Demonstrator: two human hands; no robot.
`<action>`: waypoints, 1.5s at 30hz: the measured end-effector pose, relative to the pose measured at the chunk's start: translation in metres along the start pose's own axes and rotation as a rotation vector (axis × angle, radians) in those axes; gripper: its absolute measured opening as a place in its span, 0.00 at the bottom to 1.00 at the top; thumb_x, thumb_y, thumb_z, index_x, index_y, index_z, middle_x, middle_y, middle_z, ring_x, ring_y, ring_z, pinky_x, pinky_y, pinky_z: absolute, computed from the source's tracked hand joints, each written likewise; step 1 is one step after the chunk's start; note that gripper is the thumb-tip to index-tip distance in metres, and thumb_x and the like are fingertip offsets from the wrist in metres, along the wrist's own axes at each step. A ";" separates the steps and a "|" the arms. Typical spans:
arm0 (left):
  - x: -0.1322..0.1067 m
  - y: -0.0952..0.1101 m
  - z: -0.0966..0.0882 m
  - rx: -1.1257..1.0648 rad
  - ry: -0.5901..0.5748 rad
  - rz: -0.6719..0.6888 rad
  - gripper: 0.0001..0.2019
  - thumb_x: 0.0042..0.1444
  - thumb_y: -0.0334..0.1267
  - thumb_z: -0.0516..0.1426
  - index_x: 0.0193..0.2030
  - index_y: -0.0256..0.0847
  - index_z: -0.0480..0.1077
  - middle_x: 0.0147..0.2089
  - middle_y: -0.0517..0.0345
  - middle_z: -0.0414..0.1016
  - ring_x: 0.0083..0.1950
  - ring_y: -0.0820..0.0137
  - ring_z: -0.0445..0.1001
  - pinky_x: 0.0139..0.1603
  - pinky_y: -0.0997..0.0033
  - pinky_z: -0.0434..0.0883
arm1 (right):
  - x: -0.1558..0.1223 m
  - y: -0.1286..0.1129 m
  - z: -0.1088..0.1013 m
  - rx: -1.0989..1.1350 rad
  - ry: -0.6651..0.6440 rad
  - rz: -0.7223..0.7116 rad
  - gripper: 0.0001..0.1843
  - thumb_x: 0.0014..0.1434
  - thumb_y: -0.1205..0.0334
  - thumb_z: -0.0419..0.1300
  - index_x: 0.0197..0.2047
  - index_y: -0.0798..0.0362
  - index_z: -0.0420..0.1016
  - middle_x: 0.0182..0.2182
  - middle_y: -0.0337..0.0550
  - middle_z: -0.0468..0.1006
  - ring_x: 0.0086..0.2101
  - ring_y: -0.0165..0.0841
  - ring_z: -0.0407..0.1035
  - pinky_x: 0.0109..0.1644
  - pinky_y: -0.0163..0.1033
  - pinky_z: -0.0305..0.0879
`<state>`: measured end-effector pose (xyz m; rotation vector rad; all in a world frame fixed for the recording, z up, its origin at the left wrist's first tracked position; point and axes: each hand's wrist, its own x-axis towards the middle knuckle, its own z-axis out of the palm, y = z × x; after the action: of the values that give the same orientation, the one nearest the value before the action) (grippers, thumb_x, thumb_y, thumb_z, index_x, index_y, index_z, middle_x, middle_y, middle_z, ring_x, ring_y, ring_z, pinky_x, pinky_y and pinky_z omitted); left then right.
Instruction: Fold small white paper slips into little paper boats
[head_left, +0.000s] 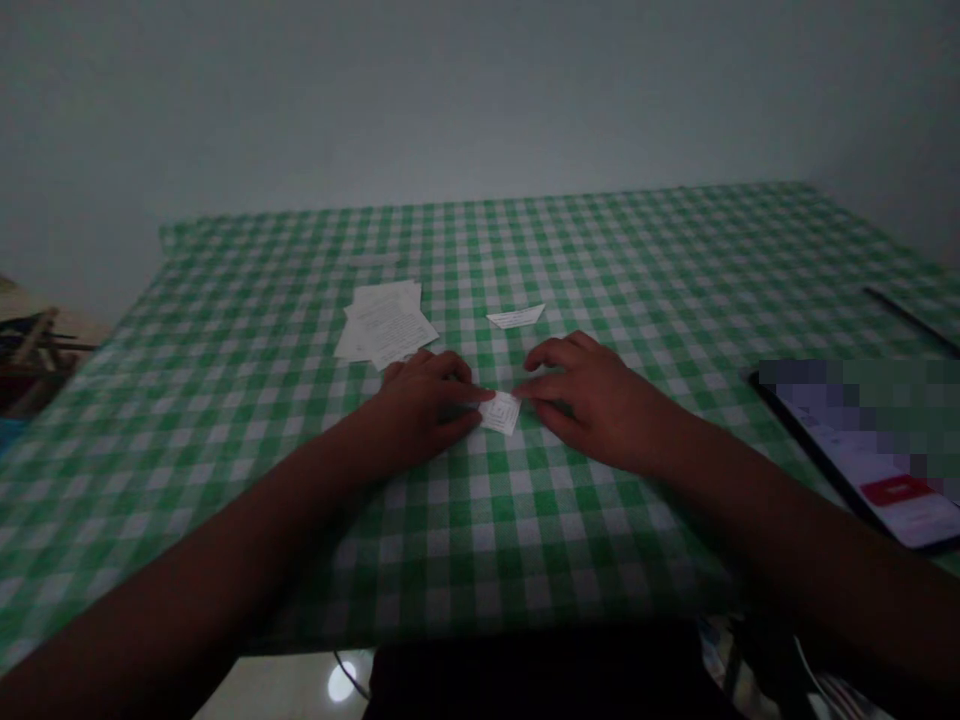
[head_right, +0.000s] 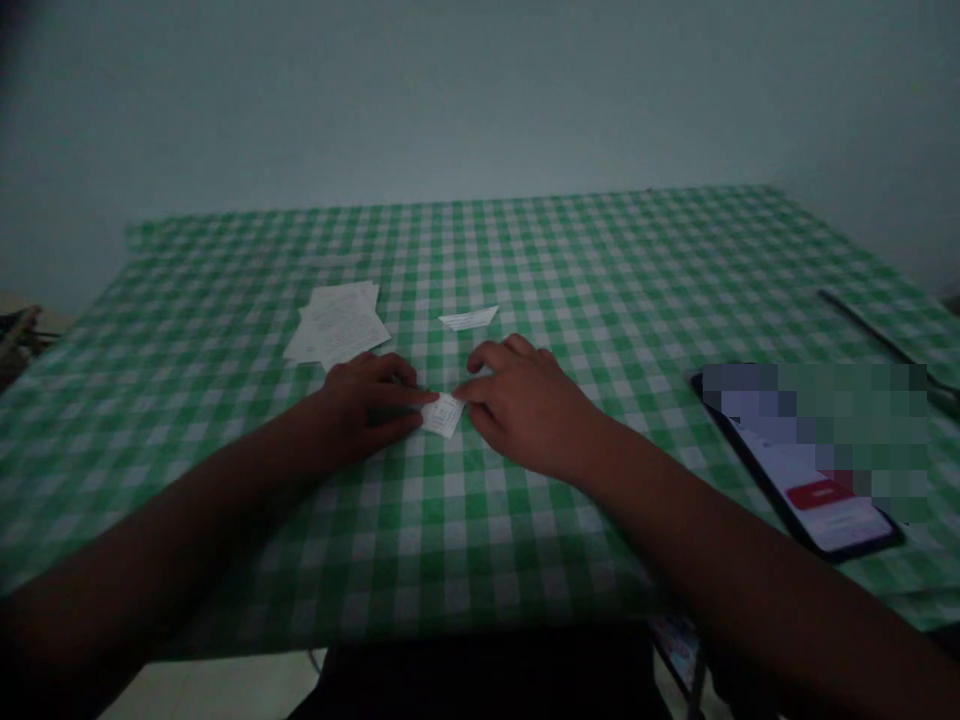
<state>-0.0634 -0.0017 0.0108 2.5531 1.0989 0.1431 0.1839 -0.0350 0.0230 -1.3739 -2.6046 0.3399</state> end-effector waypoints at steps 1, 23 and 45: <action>0.001 0.001 0.003 0.005 0.022 -0.001 0.15 0.63 0.43 0.56 0.56 0.56 0.73 0.52 0.56 0.70 0.52 0.60 0.66 0.51 0.53 0.61 | 0.000 -0.001 0.000 -0.012 -0.007 -0.012 0.16 0.65 0.63 0.54 0.52 0.44 0.80 0.51 0.48 0.72 0.49 0.43 0.62 0.51 0.49 0.61; -0.023 0.020 -0.018 0.413 -0.084 0.114 0.22 0.62 0.34 0.54 0.61 0.60 0.68 0.66 0.54 0.65 0.61 0.45 0.62 0.53 0.34 0.62 | -0.009 0.006 -0.006 -0.070 -0.128 0.054 0.22 0.67 0.62 0.51 0.60 0.31 0.71 0.65 0.46 0.63 0.61 0.52 0.56 0.54 0.60 0.63; -0.018 0.025 -0.007 0.235 -0.079 0.192 0.26 0.61 0.30 0.53 0.65 0.50 0.63 0.69 0.56 0.63 0.66 0.55 0.62 0.59 0.47 0.63 | -0.002 0.031 -0.013 0.124 0.041 0.030 0.19 0.64 0.68 0.51 0.52 0.53 0.80 0.49 0.49 0.78 0.48 0.38 0.70 0.56 0.46 0.65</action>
<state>-0.0606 -0.0291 0.0272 2.8449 0.8856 -0.0410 0.2131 -0.0177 0.0265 -1.3647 -2.4869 0.4647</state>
